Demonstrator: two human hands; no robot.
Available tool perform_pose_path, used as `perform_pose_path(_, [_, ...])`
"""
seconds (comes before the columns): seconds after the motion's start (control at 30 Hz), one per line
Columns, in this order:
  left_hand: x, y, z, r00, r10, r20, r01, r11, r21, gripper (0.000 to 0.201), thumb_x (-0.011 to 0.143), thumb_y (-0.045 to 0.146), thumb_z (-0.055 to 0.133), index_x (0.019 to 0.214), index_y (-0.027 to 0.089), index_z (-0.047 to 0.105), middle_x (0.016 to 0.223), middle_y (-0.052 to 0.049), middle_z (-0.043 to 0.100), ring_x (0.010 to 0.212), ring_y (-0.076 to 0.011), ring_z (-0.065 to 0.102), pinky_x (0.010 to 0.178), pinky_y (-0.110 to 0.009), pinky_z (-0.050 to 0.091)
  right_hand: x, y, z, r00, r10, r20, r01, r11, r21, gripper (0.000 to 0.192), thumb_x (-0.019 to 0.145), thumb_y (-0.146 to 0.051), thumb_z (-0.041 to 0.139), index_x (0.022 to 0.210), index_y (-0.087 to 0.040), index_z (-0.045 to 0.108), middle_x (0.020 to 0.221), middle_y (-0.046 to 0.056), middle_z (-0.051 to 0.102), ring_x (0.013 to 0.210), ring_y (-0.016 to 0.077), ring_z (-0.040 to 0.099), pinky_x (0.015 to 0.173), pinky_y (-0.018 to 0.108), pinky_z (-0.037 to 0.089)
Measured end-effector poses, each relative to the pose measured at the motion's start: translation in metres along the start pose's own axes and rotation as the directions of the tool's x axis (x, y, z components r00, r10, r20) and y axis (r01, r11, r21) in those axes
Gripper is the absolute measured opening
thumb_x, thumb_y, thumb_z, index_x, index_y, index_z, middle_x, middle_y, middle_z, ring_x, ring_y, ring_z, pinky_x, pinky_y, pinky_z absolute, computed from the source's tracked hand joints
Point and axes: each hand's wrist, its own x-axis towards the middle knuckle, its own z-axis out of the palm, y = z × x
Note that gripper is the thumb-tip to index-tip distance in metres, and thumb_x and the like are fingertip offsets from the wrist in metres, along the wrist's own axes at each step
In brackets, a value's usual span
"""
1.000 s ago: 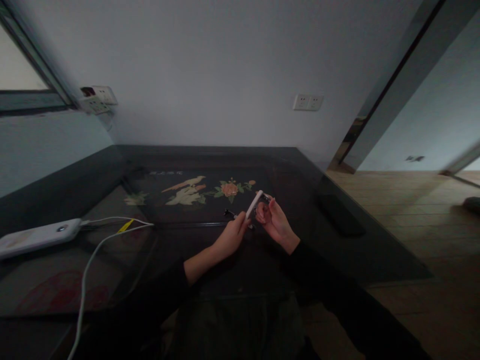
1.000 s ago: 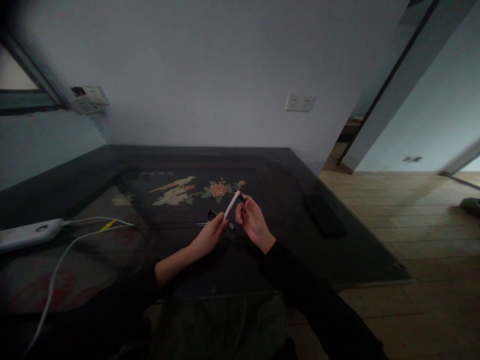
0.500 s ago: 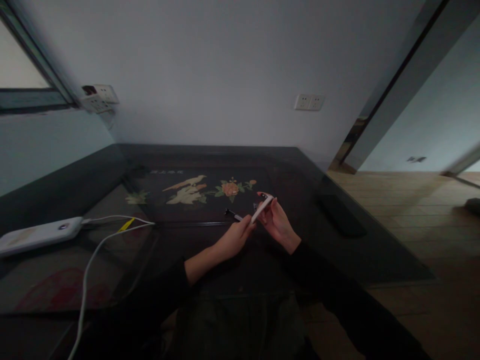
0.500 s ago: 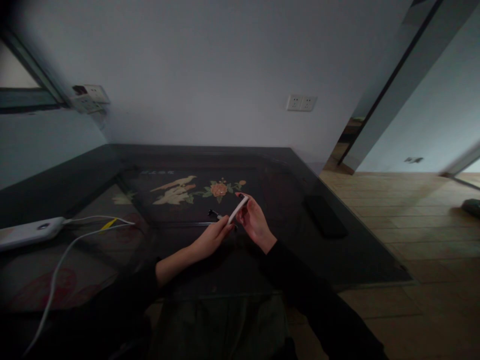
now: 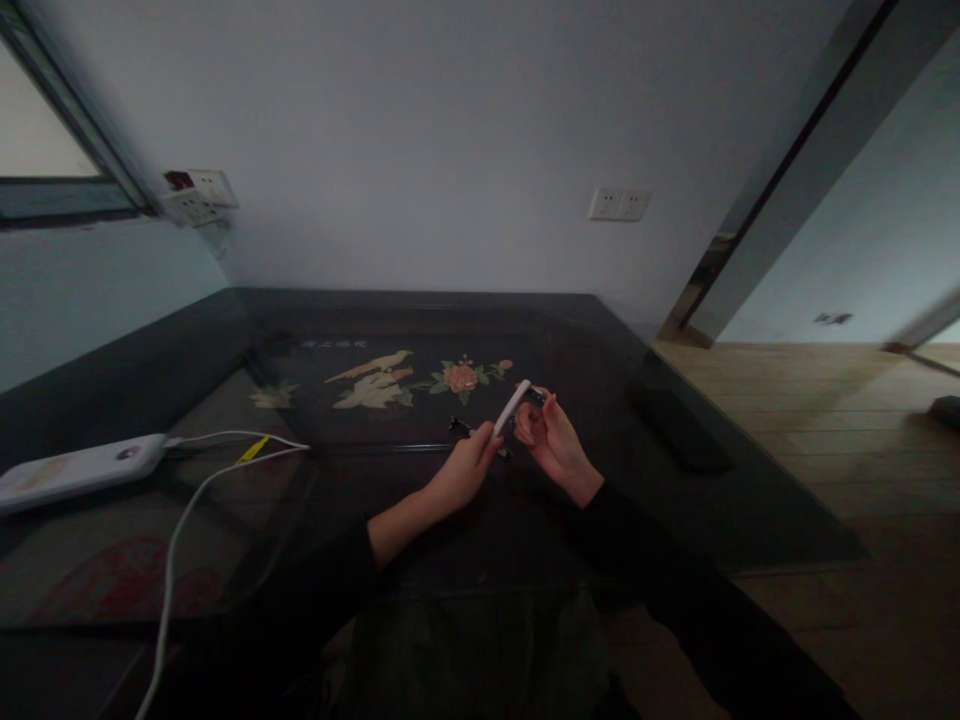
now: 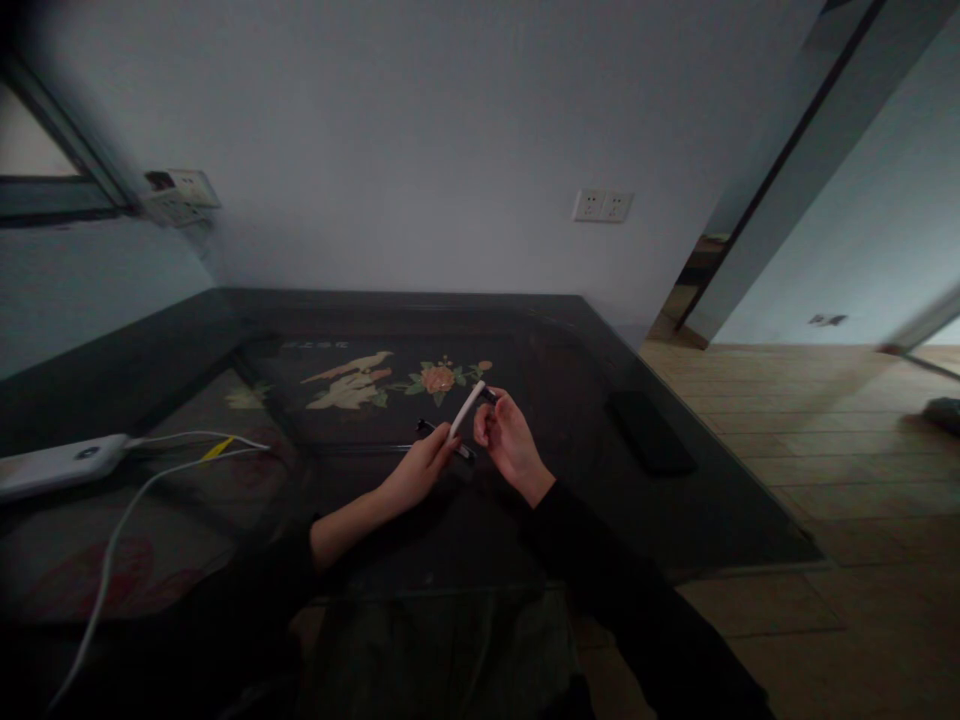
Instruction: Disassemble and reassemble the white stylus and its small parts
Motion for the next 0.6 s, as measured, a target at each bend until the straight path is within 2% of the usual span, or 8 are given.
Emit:
perform_pose_path(0.2, [-0.0037,0.0007,0.0032,0.998,0.031,0.055,-0.031,1.0,-0.006,0.018,0.094,0.032,0.034,0.084,0.02,0.042,0.065,0.005,0.045,0.058,-0.0111,0.043,0.058,-0.023,0.034,0.0005,0.0034,-0.0039,1.0,-0.002,-0.014,0.002,1.0,-0.005,0.044,0.078,-0.057,0.063,0.106,-0.023,0.059,0.056,-0.007,0.049,0.045,0.0081,0.04,0.044,0.022,0.032])
perform_pose_path(0.37, [-0.0053,0.0042,0.0034,0.991,0.071,0.112,-0.072,0.997,0.006,0.018,0.094,0.032,0.035,0.083,0.019,0.042,0.067,0.003,0.046,0.062,-0.0122,0.045,0.06,-0.024,0.035,-0.0004,0.0053,-0.0063,0.998,0.019,-0.058,-0.017,0.999,0.035,0.045,0.076,-0.056,0.066,0.106,-0.021,0.063,0.06,-0.005,0.052,0.048,0.008,0.044,0.044,0.022,0.035])
perform_pose_path(0.6, [-0.0008,0.0024,-0.0003,0.998,0.035,0.06,-0.036,0.999,0.007,0.016,0.093,0.03,0.036,0.085,0.019,0.045,0.067,0.004,0.046,0.061,-0.0117,0.044,0.06,-0.024,0.034,0.0022,0.0061,-0.009,1.0,0.017,-0.003,-0.016,0.999,0.048,0.044,0.08,-0.055,0.063,0.108,-0.021,0.061,0.058,-0.006,0.051,0.046,0.0072,0.04,0.044,0.021,0.033])
